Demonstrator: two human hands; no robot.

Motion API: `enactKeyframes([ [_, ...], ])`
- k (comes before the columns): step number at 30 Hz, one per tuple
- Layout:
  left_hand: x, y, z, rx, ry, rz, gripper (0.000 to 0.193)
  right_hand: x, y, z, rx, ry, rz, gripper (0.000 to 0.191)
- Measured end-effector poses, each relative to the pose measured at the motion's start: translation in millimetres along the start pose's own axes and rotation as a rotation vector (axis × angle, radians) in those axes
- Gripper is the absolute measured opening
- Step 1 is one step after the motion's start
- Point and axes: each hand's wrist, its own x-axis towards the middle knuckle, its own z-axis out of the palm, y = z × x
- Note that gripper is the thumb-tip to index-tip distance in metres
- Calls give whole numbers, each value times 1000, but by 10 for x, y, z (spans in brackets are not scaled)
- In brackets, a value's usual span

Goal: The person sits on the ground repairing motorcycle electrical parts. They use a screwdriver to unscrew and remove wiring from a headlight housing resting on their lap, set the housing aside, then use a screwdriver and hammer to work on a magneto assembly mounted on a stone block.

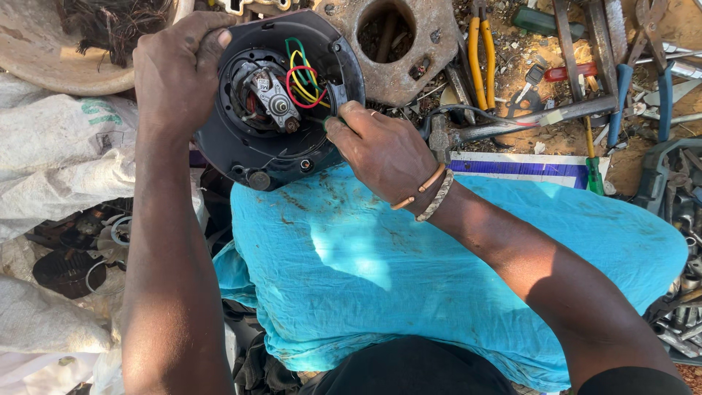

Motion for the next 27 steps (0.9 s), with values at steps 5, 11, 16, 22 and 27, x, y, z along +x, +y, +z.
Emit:
enactKeyframes([
  [5, -11, -24, 15, -18, -9, -33, 19, -9, 14, 47, -20, -5, 0, 25],
  [11, -22, -23, 16, -24, 10, 36, 20, 15, -4, 11, -63, 16, -108, 26],
  [16, -69, 67, 55, 83, 47, -31, 18, 124, -144, -55, -3, -219, 216, 34],
  [22, -122, 145, 118, 47, 74, -142, 19, 314, 82, 11, 203, -516, 418, 40],
  [27, -28, 170, 129, 37, 31, -251, 19, 422, 164, 82, 213, -584, 726, 44],
])
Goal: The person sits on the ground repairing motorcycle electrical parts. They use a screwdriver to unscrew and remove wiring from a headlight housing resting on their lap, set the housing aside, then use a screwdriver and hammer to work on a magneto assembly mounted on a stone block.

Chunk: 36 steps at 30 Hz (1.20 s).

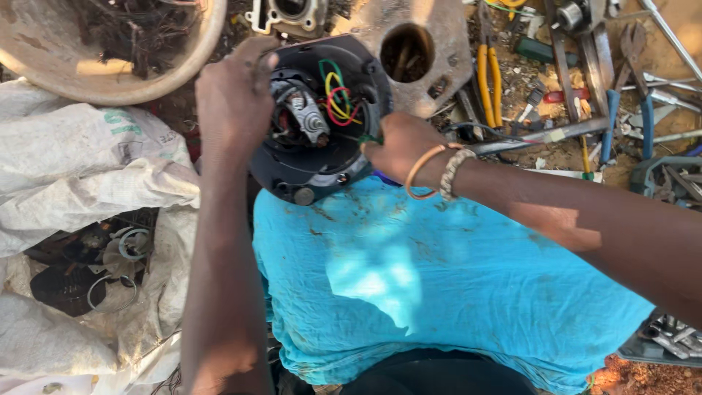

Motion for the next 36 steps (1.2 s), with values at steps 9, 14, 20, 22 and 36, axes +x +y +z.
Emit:
enactKeyframes([
  [9, 28, -40, 191, 58, 81, 31, 15, -153, -11, 25, -751, -156, -426, 30],
  [14, -45, -24, 113, -5, 98, 127, 16, -187, -54, 37, -842, 82, -515, 34],
  [20, -156, 78, 87, -63, 135, 59, 17, 22, -222, 58, -104, -106, 206, 37],
  [22, -146, 81, 90, -48, 124, 45, 19, 41, -189, 128, -189, -34, 74, 39],
  [36, -146, 129, 68, -48, 84, -41, 22, 165, 66, 223, -300, 22, -53, 41],
])
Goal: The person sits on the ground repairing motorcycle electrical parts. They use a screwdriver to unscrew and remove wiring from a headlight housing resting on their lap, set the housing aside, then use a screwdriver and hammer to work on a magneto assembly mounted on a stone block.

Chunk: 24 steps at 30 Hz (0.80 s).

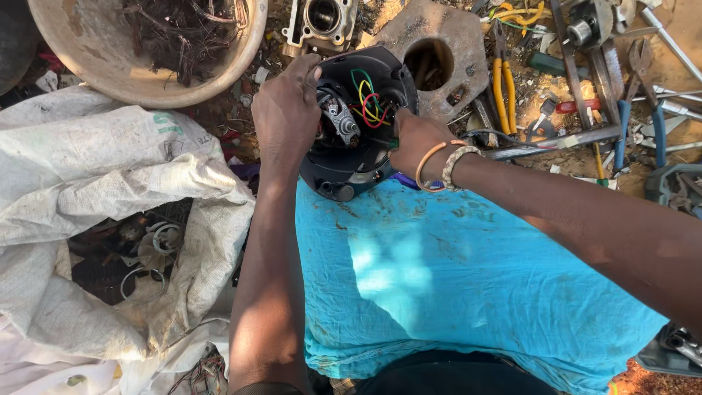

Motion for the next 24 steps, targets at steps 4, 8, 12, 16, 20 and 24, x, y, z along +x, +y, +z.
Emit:
enactKeyframes([
  [4, -1, -9, 38, 8, 12, 17, 22, -172, -1, 77, -796, 97, -629, 22],
  [8, -15, -3, 0, 17, -4, -8, 24, -359, -46, -2, -398, 365, -531, 34],
  [12, -6, 11, -10, 30, 7, 16, 22, -571, 6, -117, 155, 444, -270, 41],
  [16, 5, 4, 13, 39, 7, 19, 21, -723, 52, -35, 241, 420, -108, 49],
  [20, -27, -23, 21, 1, 50, 80, 19, -735, 12, 51, 87, 331, -40, 41],
  [24, -17, -46, 32, 21, 45, 89, 18, -721, 11, -110, -88, 576, -483, 18],
])
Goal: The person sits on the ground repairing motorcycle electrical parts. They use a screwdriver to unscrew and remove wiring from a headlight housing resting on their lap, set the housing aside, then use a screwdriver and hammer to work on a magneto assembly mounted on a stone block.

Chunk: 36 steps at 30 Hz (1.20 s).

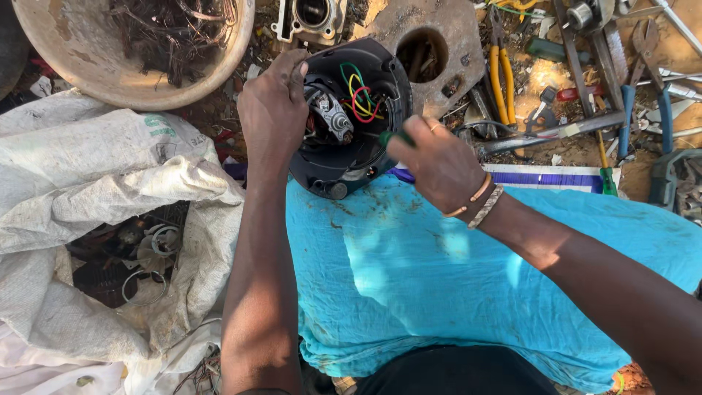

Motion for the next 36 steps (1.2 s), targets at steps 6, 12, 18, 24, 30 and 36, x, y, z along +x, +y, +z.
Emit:
enactKeyframes([
  [6, -3, -11, -4, 3, 27, 49, 16, 121, -87, -113, -7, -432, 391, 29],
  [12, 17, 11, -18, 14, -70, -59, 19, 94, -112, -32, -13, -4, 27, 34],
  [18, 11, 7, -26, 2, -61, -45, 19, 56, -45, 6, 34, -194, 267, 15],
  [24, -2, 11, -32, -25, -25, 3, 18, 40, -11, 53, -26, -252, 344, 30],
  [30, 11, 19, -47, -11, -18, 11, 17, 9, 44, 49, 112, 87, 85, 38],
  [36, 6, 8, -45, -1, -29, 4, 18, 19, 21, 81, 125, 7, 123, 14],
])
